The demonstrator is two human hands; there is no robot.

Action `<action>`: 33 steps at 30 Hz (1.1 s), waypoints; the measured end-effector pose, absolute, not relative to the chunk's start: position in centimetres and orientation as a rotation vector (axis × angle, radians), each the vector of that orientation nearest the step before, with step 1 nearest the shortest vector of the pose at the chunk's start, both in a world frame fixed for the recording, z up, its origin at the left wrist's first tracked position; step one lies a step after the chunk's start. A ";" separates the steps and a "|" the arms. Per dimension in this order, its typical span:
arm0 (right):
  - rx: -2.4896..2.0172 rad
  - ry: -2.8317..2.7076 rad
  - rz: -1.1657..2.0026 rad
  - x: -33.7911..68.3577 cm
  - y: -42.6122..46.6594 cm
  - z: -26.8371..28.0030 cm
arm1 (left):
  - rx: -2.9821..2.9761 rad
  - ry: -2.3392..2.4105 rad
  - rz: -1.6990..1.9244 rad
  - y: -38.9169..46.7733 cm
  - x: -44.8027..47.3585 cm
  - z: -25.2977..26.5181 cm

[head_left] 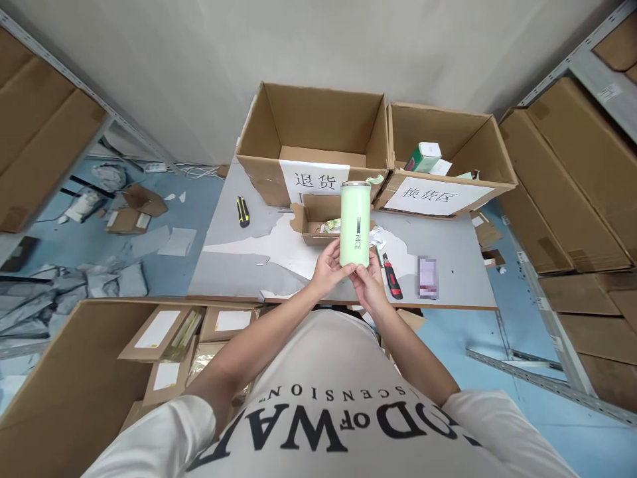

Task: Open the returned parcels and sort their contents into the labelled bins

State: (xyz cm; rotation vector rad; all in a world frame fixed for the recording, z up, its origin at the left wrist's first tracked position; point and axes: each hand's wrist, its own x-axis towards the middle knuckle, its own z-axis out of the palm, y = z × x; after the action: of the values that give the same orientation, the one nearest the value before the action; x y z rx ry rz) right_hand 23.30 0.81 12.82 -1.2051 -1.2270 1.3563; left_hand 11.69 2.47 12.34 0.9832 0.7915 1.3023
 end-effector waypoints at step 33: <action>-0.786 -1.897 1.603 29.7 20.3 24.1 | 0.252 0.594 0.912 0.9 10.9 12.5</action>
State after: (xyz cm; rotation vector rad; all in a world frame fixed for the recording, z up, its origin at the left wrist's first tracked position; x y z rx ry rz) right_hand 29.70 20.32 24.14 -0.7857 -1.8972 1.6033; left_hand 10.92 0.90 12.54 0.2520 0.5943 0.9119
